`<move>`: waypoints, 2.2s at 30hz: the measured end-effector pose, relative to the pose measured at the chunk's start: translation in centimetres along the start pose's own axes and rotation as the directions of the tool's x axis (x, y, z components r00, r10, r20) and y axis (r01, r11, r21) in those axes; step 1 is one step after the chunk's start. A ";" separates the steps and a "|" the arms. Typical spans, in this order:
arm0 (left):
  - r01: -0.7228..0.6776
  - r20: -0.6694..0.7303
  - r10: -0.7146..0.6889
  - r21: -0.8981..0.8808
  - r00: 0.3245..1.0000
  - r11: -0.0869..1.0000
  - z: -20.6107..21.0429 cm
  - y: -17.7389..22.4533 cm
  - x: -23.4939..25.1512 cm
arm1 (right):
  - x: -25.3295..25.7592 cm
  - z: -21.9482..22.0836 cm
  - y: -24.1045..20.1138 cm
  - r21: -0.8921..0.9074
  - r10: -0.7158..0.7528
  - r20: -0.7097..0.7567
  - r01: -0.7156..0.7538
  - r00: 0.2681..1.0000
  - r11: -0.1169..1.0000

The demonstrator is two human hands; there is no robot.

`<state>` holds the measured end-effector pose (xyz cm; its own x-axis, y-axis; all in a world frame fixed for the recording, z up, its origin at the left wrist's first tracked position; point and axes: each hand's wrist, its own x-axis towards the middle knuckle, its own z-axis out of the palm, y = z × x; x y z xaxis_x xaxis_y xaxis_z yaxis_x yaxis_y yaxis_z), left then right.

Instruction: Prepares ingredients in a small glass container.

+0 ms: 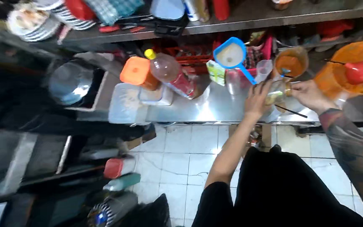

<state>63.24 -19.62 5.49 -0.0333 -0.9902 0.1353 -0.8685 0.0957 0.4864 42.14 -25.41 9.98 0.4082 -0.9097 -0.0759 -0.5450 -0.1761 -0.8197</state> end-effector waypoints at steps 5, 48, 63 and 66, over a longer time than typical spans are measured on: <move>0.009 -0.016 -0.009 -0.006 1.000 1.000 0.0 -0.2 0.1 | 0.2 0.1 0.0 0.117 0.163 -0.053 -0.156 0.985 0.981; 0.063 -0.090 -0.072 -0.094 0.993 0.994 -0.3 -1.0 -1.4 | -7.6 -3.1 -0.3 -0.256 -0.238 -0.465 0.128 0.853 0.958; -0.047 -0.105 0.044 -0.026 0.994 0.999 -0.6 0.7 -1.3 | -0.4 -1.5 -0.8 -0.179 -0.093 0.123 0.115 0.988 0.977; -0.037 -0.096 0.036 -0.006 0.995 0.999 -0.7 0.6 -1.2 | -0.1 -1.1 -0.7 -0.047 -0.019 0.116 0.025 0.993 0.999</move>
<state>63.10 -18.36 6.20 -0.0170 -0.9719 0.2349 -0.8636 0.1327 0.4864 41.69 -25.60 11.16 0.5005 -0.8566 -0.1256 -0.5689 -0.2161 -0.7935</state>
